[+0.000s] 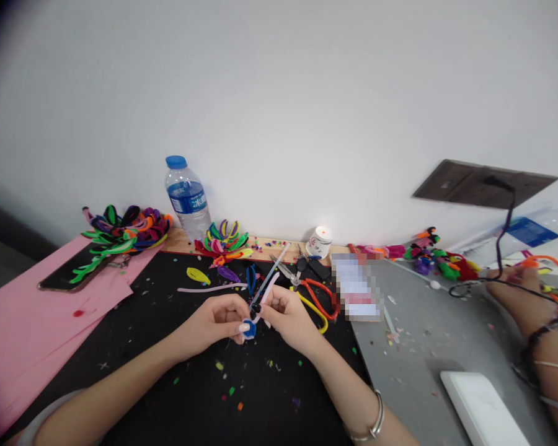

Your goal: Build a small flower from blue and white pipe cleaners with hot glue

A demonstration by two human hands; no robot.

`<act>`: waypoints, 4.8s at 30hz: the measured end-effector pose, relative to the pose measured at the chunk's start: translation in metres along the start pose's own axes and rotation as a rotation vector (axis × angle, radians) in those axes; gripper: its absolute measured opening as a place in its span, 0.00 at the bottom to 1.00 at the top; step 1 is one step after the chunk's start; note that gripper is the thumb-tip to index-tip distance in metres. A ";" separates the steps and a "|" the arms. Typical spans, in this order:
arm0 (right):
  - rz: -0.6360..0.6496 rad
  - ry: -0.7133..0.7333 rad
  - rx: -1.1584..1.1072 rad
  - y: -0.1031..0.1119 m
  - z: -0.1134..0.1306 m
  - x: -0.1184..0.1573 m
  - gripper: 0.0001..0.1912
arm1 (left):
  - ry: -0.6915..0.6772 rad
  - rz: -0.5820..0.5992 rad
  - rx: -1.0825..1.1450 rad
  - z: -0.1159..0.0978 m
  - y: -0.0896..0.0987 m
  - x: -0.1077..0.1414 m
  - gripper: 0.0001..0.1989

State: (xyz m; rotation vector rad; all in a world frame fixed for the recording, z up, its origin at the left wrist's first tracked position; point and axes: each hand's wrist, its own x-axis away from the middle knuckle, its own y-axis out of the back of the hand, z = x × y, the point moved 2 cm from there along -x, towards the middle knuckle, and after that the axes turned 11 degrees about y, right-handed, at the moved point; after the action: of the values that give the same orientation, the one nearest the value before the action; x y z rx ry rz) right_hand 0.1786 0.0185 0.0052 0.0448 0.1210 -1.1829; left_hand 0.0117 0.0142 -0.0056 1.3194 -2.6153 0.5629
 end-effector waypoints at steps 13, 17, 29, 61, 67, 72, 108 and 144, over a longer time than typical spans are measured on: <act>0.034 0.022 0.022 -0.003 0.005 0.000 0.11 | 0.008 -0.005 0.001 -0.001 0.000 0.000 0.09; 0.035 0.029 0.033 -0.002 0.005 0.000 0.12 | 0.010 -0.007 0.000 0.000 0.001 0.000 0.09; 0.044 0.035 0.041 -0.003 0.002 -0.001 0.12 | 0.006 -0.015 -0.013 0.000 0.001 0.001 0.08; 0.209 0.072 0.171 -0.007 0.002 0.003 0.16 | 0.009 -0.002 0.031 -0.001 0.003 0.000 0.09; 0.209 0.088 0.237 -0.009 0.004 0.003 0.17 | 0.017 -0.006 0.026 -0.001 0.003 0.000 0.10; 0.199 0.064 0.259 -0.010 0.003 0.003 0.18 | 0.030 -0.021 0.033 -0.002 0.002 0.000 0.10; 0.190 0.037 0.160 -0.009 0.001 0.003 0.19 | -0.028 -0.021 0.093 0.003 0.004 -0.002 0.20; 0.138 0.041 0.139 -0.006 -0.007 0.003 0.18 | -0.029 -0.015 0.029 0.003 0.005 -0.003 0.10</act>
State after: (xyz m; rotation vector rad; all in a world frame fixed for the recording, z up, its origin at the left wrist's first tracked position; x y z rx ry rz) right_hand 0.1739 0.0142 -0.0021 0.1971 0.0704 -1.0511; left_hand 0.0101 0.0182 -0.0102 1.3640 -2.6281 0.5857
